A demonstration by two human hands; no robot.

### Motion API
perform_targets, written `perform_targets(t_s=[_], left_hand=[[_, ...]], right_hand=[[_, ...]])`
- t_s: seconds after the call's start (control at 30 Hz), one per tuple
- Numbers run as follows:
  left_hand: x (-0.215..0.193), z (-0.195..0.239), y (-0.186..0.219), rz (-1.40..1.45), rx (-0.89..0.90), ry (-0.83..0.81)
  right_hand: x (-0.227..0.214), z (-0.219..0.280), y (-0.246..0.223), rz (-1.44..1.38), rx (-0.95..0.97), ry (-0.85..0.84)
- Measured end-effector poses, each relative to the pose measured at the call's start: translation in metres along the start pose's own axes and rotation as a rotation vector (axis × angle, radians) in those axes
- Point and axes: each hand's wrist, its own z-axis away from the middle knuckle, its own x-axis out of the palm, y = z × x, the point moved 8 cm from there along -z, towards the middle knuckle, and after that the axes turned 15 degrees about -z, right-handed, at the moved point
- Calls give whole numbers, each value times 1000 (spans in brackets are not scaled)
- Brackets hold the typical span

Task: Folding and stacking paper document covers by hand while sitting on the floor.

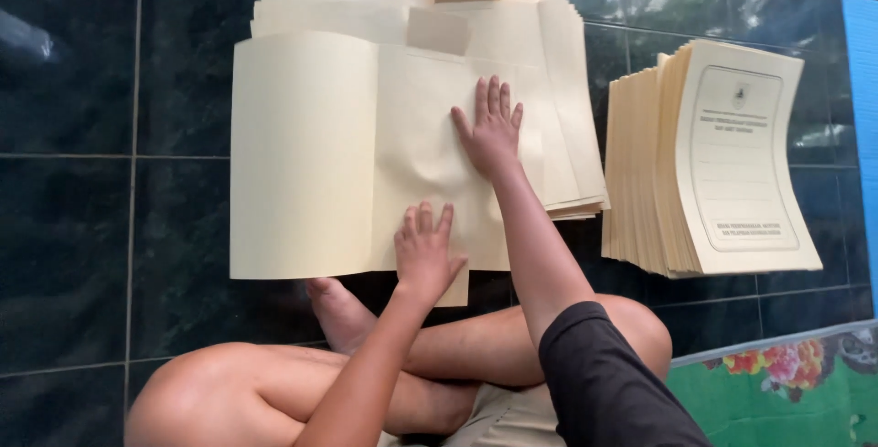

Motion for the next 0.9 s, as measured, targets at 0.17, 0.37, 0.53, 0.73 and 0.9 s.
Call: perform_targets(t_s=[0.17, 0.37, 0.53, 0.73, 0.9], left_hand=[[-9, 2, -2, 3, -9, 82], [2, 2, -4, -65, 17, 184], [1, 13, -11, -79, 91, 189], [1, 44, -16, -65, 176, 97], [26, 51, -34, -137, 61, -9]], right_hand=[[-12, 39, 26, 57, 25, -59], [12, 81, 85, 157, 75, -178], [25, 108, 116, 233, 66, -234], [11, 159, 110, 171, 19, -189], [12, 177, 144, -167, 110, 77]])
